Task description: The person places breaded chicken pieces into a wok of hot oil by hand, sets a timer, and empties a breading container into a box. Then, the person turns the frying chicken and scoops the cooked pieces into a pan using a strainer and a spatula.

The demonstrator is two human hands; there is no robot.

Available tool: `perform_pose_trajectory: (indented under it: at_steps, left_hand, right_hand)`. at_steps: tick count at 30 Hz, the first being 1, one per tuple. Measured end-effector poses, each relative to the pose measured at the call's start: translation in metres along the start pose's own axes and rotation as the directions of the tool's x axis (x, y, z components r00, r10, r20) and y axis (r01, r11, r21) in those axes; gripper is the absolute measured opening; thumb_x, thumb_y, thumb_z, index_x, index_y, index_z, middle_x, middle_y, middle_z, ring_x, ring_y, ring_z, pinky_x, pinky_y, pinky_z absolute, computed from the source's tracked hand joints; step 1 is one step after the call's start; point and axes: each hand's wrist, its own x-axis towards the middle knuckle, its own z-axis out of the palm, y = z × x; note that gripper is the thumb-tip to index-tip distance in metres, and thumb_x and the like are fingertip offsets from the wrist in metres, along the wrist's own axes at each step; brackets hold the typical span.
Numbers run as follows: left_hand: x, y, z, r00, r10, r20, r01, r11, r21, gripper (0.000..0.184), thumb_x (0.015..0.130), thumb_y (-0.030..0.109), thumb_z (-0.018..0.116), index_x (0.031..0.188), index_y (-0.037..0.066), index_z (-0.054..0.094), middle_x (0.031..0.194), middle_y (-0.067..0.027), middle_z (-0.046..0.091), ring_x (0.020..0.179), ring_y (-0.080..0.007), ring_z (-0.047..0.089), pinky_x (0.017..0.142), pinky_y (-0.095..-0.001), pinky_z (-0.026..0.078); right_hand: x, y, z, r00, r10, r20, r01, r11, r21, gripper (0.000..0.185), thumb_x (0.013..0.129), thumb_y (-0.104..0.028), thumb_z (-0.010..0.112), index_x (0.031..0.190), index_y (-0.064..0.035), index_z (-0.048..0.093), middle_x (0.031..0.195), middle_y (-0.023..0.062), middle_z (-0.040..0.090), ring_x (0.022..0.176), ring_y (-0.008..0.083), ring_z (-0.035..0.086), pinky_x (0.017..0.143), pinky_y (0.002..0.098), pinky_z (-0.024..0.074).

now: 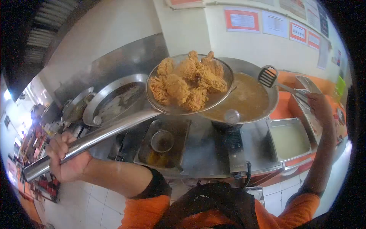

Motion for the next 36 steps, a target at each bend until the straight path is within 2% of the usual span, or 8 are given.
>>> perform_pose_trajectory:
  at_steps: [6,26,29,32,33,34,35,36]
  left_hand:
    - [0.003,0.065,-0.019,0.997,0.060,-0.044,-0.058,0.997,0.045,0.015,0.057,-0.002,0.048,0.058,0.008,0.037,0.051,-0.0014,0.033,0.051,-0.0134,0.035,0.062,-0.0292,0.032]
    - [-0.041,0.106,-0.116,0.829,0.356,-0.431,-0.153,0.886,0.437,0.016,0.047,-0.003,0.052,0.057,0.004,0.042,0.056,-0.0052,0.040,0.052,-0.0166,0.041,0.048,-0.0251,0.032]
    - [-0.057,0.093,-0.132,0.845,0.157,-0.510,-0.005,0.958,0.286,0.020,0.046,-0.003,0.056,0.060,0.004,0.044,0.057,-0.0053,0.041,0.054,-0.0171,0.042,0.051,-0.0271,0.034]
    - [-0.093,0.063,-0.177,0.893,0.125,-0.431,-0.023,0.972,0.234,0.026,0.045,-0.003,0.061,0.065,0.004,0.046,0.060,-0.0065,0.044,0.057,-0.0171,0.042,0.053,-0.0292,0.036]
    - [-0.115,0.059,-0.197,0.872,-0.308,-0.381,0.044,0.824,-0.564,0.017,0.054,0.001,0.057,0.067,0.004,0.046,0.065,-0.0064,0.045,0.058,-0.0168,0.043,0.055,-0.0291,0.036]
    - [-0.148,0.058,-0.221,0.830,-0.557,-0.026,0.050,0.121,-0.991,0.008,0.063,0.005,0.052,0.069,0.004,0.047,0.069,-0.0063,0.047,0.060,-0.0165,0.043,0.057,-0.0289,0.037]
    - [-0.190,0.058,-0.238,0.760,-0.650,0.028,-0.007,-0.051,-0.999,0.009,0.063,0.005,0.053,0.070,0.004,0.047,0.069,-0.0062,0.047,0.061,-0.0164,0.043,0.057,-0.0289,0.037]
    - [-0.228,0.058,-0.245,0.714,-0.690,-0.119,0.026,0.196,-0.980,0.009,0.064,0.005,0.053,0.071,0.004,0.047,0.069,-0.0062,0.047,0.061,-0.0163,0.044,0.057,-0.0289,0.037]
  right_hand:
    - [-0.028,-0.038,0.000,0.948,0.317,-0.035,-0.309,0.940,0.145,0.025,0.077,-0.010,0.047,0.098,0.0009,0.053,0.057,-0.0068,0.039,0.042,0.0015,0.032,0.036,0.0169,0.0245]
    - [-0.044,-0.079,0.010,0.968,-0.245,0.048,0.198,0.638,-0.744,0.023,0.078,-0.014,0.040,0.075,0.0021,0.056,0.070,0.0187,0.056,0.063,0.0300,0.054,0.064,0.0361,0.0419]
    - [-0.057,-0.087,0.000,0.842,-0.529,0.107,0.464,0.608,-0.645,0.023,0.078,-0.014,0.038,0.076,0.0006,0.056,0.071,0.0187,0.056,0.063,0.0290,0.054,0.059,0.0369,0.0419]
    - [-0.044,-0.060,0.004,0.925,-0.380,0.006,0.310,0.746,-0.589,0.021,0.076,-0.012,0.039,0.075,-0.0014,0.057,0.065,0.0176,0.055,0.062,0.0258,0.055,0.057,0.0370,0.0417]
    - [-0.039,-0.056,0.004,0.927,-0.372,0.037,0.325,0.754,-0.571,0.020,0.076,-0.013,0.039,0.078,-0.0028,0.057,0.068,0.0162,0.056,0.064,0.0240,0.055,0.058,0.0362,0.0417]
    - [-0.038,-0.052,0.007,0.932,-0.357,0.062,0.330,0.764,-0.555,0.020,0.076,-0.013,0.040,0.080,-0.0042,0.057,0.071,0.0149,0.056,0.067,0.0222,0.056,0.060,0.0355,0.0417]
    - [-0.040,-0.040,0.007,0.941,-0.328,0.081,0.318,0.776,-0.545,0.020,0.076,-0.014,0.040,0.082,-0.0055,0.057,0.074,0.0136,0.057,0.069,0.0204,0.056,0.062,0.0347,0.0417]
    - [-0.049,-0.034,0.004,0.949,-0.303,0.083,0.300,0.799,-0.521,0.019,0.076,-0.014,0.041,0.082,-0.0052,0.057,0.074,0.0133,0.057,0.070,0.0203,0.056,0.062,0.0343,0.0417]
